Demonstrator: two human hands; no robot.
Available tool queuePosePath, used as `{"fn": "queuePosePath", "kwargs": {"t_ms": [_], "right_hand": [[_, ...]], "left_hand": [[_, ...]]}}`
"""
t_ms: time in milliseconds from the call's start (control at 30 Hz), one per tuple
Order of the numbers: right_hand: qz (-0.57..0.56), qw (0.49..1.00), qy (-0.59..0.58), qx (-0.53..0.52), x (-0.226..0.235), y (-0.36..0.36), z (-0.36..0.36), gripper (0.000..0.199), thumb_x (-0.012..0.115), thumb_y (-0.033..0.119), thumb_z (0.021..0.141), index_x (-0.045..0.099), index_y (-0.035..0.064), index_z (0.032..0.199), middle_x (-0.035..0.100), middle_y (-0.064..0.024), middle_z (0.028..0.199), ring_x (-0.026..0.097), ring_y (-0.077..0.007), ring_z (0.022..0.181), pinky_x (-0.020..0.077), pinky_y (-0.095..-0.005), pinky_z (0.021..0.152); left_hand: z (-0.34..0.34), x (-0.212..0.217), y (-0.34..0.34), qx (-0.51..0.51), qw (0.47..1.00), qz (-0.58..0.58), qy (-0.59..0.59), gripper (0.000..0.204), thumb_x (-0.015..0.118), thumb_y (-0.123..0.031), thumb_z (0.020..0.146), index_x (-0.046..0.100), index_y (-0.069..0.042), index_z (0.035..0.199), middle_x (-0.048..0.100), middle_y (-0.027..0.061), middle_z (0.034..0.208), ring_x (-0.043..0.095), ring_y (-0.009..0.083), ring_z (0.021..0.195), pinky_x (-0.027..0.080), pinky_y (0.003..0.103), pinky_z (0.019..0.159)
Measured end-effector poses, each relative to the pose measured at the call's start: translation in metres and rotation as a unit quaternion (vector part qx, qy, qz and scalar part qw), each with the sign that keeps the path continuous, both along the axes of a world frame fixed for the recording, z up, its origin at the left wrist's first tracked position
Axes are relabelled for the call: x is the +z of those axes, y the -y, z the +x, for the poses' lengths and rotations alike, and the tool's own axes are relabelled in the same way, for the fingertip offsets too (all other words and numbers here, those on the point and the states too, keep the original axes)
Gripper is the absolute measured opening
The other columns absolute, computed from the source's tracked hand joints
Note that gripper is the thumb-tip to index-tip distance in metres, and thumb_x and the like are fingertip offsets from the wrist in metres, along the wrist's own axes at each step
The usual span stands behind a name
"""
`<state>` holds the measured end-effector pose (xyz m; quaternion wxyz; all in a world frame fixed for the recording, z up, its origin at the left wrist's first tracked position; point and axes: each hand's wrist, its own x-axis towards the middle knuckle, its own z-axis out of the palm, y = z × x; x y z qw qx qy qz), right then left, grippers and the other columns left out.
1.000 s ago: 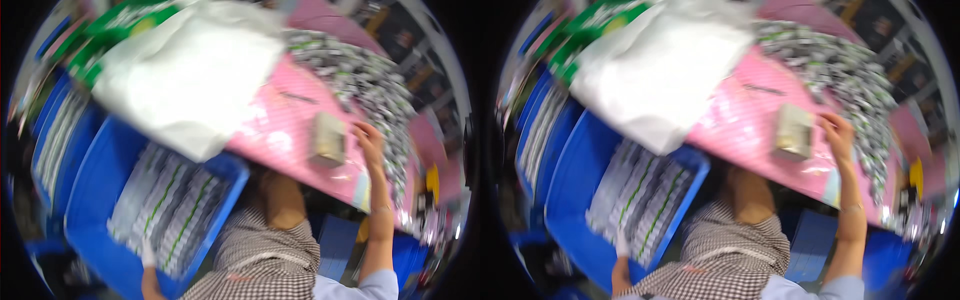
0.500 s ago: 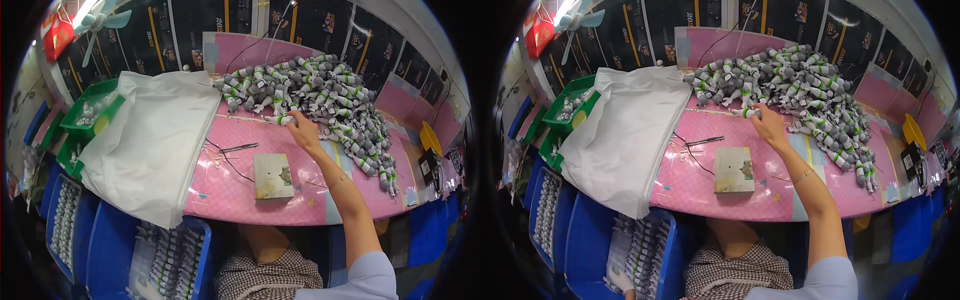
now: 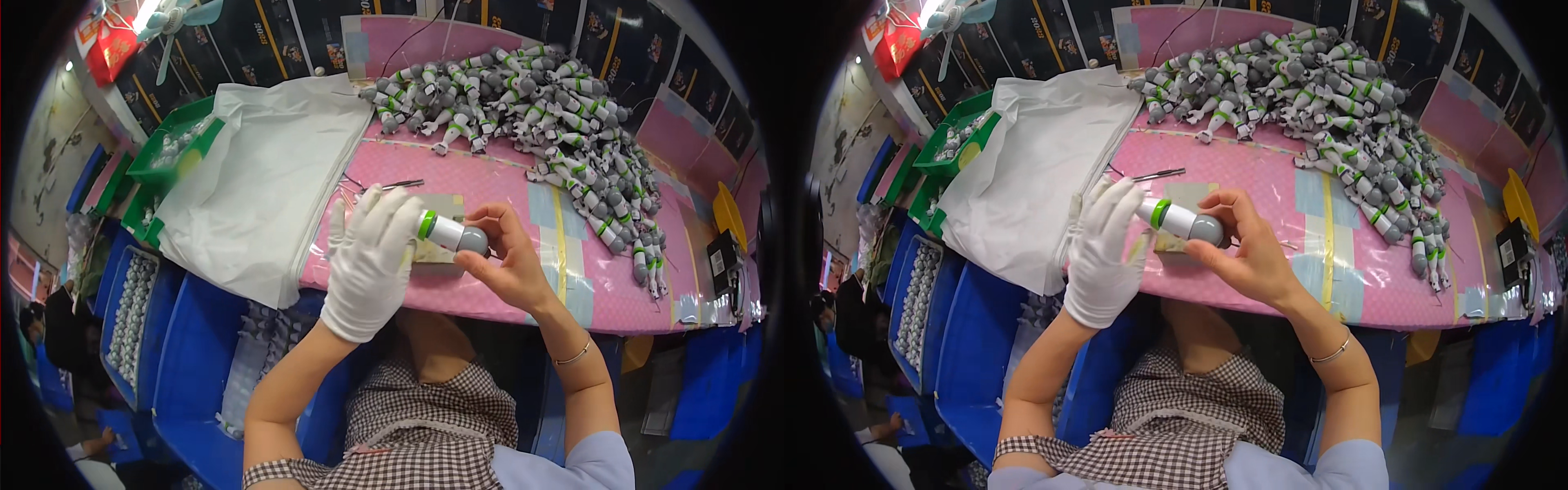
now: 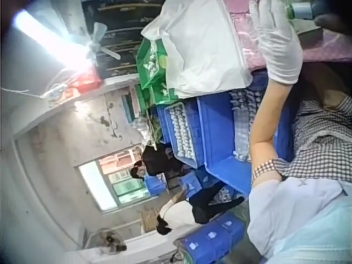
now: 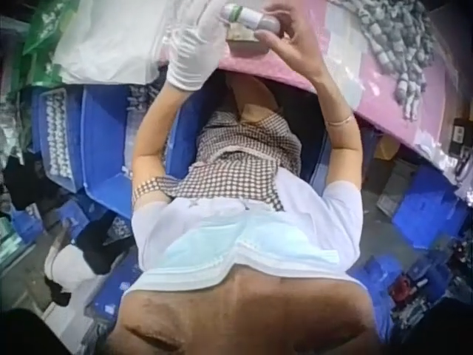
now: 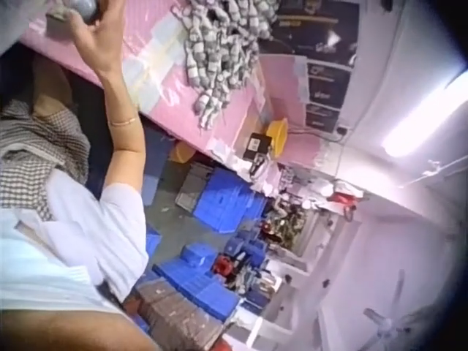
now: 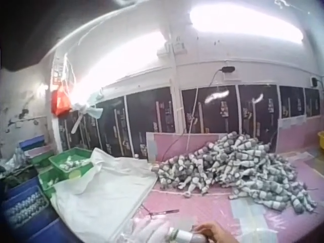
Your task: Assemble snowman figurines using a handheld tool and sort them into bins.
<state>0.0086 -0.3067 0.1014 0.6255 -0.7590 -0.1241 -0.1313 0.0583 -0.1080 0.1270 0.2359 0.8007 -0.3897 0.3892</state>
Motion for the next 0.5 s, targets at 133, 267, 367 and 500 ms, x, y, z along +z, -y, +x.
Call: {"fn": "queuePosePath", "kwargs": {"t_ms": [133, 267, 367, 500], "right_hand": [[0.091, 0.987, -0.081, 0.108, -0.004, -0.001, -0.016, 0.045, 0.064, 0.014, 0.086, 0.038, 0.0048, 0.121, 0.06, -0.0082, 0.091, 0.06, -0.0145, 0.08, 0.0486, -0.0269, 0.075], [0.163, 0.981, -0.11, 0.0, -0.019, 0.062, 0.0, 0.041, 0.058, 0.028, 0.091, 0.046, 0.0018, 0.121, 0.064, -0.0071, 0.088, 0.061, -0.0137, 0.07, 0.0491, -0.0256, 0.067], [-0.173, 0.958, -0.049, -0.223, -0.069, 0.106, -0.002, 0.028, 0.063, 0.024, 0.085, 0.061, 0.0025, 0.103, 0.064, -0.0105, 0.087, 0.059, -0.0202, 0.074, 0.0467, -0.0313, 0.067], [-0.442, 0.841, -0.033, -0.31, -0.089, 0.085, -0.005, 0.013, 0.063, 0.013, 0.08, 0.064, 0.0017, 0.086, 0.062, -0.0137, 0.084, 0.058, -0.0249, 0.078, 0.0454, -0.0367, 0.069]], "left_hand": [[0.004, -0.017, 0.002, -0.018, 0.993, 0.105, -0.056, 0.05, 0.067, -0.005, 0.07, 0.056, -0.012, 0.118, 0.061, 0.0112, 0.104, 0.059, 0.0282, 0.1, 0.044, 0.038, 0.088], [0.0, -0.037, -0.022, -0.066, 0.95, -0.135, -0.275, 0.043, 0.071, -0.007, 0.077, 0.053, -0.001, 0.116, 0.063, 0.0103, 0.092, 0.061, 0.0232, 0.076, 0.049, 0.032, 0.063], [-0.016, -0.016, -0.034, 0.073, 0.741, -0.193, -0.639, 0.038, 0.055, -0.028, 0.094, 0.047, -0.005, 0.123, 0.057, 0.0049, 0.08, 0.056, 0.0149, 0.062, 0.05, 0.028, 0.058], [-0.022, -0.042, -0.021, -0.114, 0.556, -0.464, -0.68, 0.034, 0.047, -0.03, 0.097, 0.044, -0.006, 0.12, 0.057, 0.0068, 0.077, 0.057, 0.018, 0.054, 0.048, 0.025, 0.047]]}}
